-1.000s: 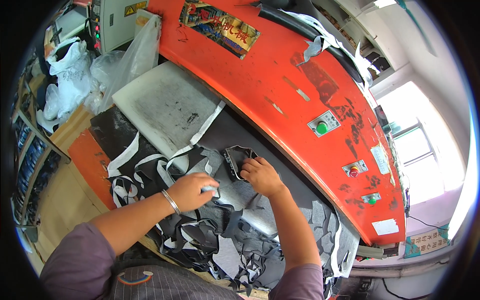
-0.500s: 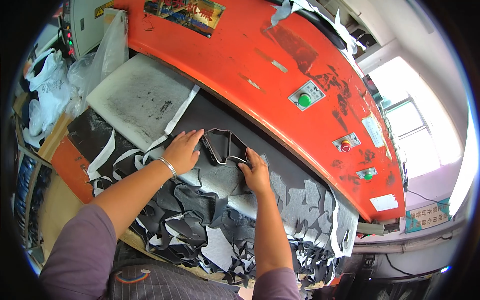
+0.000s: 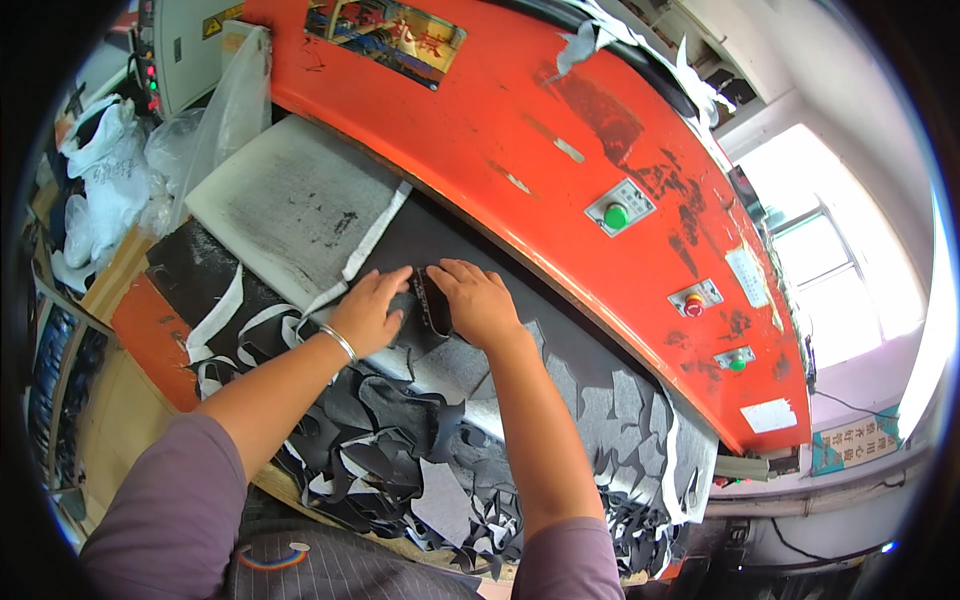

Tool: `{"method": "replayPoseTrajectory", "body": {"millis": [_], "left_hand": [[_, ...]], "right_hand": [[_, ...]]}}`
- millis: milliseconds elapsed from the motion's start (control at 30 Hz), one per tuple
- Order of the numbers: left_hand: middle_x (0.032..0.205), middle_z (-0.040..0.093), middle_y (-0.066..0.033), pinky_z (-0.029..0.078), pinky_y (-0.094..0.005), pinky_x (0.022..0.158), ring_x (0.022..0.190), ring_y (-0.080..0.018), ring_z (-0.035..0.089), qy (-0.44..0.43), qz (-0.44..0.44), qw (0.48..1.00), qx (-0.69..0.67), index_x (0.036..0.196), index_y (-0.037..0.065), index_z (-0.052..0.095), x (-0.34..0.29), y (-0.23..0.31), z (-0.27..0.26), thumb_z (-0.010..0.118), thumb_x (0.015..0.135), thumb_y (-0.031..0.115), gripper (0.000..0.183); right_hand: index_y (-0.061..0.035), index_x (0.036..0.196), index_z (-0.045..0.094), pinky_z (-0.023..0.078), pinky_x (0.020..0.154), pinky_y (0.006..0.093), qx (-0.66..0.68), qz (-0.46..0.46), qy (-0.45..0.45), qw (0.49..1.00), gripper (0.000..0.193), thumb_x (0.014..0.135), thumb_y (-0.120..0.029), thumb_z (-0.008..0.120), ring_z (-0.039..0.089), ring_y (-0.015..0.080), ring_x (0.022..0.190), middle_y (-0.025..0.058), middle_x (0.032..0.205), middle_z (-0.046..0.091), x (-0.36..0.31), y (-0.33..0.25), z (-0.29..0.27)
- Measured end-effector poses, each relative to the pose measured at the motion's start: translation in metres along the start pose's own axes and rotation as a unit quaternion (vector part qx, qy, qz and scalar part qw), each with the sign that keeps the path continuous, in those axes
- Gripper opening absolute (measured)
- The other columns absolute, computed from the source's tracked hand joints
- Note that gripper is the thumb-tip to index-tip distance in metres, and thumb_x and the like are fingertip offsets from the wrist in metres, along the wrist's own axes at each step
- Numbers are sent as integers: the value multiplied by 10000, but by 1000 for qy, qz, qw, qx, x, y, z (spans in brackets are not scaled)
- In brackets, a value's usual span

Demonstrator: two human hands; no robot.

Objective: Cutting shoe components from leather sheets using a metal die and an industrial press machine.

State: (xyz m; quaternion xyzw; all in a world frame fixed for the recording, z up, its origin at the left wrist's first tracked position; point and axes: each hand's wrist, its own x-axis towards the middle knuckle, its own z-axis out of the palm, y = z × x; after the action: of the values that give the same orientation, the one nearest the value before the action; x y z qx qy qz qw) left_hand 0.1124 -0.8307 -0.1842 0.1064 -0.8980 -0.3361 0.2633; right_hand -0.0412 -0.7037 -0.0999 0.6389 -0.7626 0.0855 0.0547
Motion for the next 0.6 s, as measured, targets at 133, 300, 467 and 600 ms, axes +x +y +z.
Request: {"method": "replayPoseTrajectory", "body": {"millis": [133, 300, 467, 600], "left_hand": [[1174, 643, -105, 333, -451, 1069, 1144, -340, 518, -28, -43, 997, -49, 1353, 42, 346, -31, 15, -4, 606, 814, 107, 603], [1363, 514, -114, 236, -406, 1135, 1308, -245, 423, -92, -44, 994, 23, 1422, 2, 248, -44, 15, -7, 571, 855, 139, 667], [1373, 503, -115, 223, -399, 1142, 1330, -238, 397, -85, -41, 995, 33, 1426, 8, 262, -47, 17, -6, 571, 856, 164, 667], [1356, 521, -109, 225, -398, 1142, 1336, -234, 390, -86, -54, 994, 45, 1407, 26, 323, -43, 18, -2, 576, 848, 181, 633]], "right_hand": [[-96, 1111, 644, 480, 886, 450, 6, 148, -96, 984, 277, 845, -161, 607, 624, 288, 1044, 110, 1084, 669, 26, 2, 15], [-5, 937, 654, 552, 617, 407, 78, 277, -111, 951, 185, 859, -166, 606, 695, 270, 729, 135, 776, 681, 9, 14, 14], [76, 876, 621, 527, 413, 311, 291, 472, 31, 831, 217, 884, -139, 594, 651, 206, 510, 155, 664, 635, -28, -3, 30], [81, 1028, 579, 549, 435, 321, 341, 535, 133, 762, 261, 882, -134, 607, 651, 210, 532, 171, 776, 650, -41, -16, 46]]}}
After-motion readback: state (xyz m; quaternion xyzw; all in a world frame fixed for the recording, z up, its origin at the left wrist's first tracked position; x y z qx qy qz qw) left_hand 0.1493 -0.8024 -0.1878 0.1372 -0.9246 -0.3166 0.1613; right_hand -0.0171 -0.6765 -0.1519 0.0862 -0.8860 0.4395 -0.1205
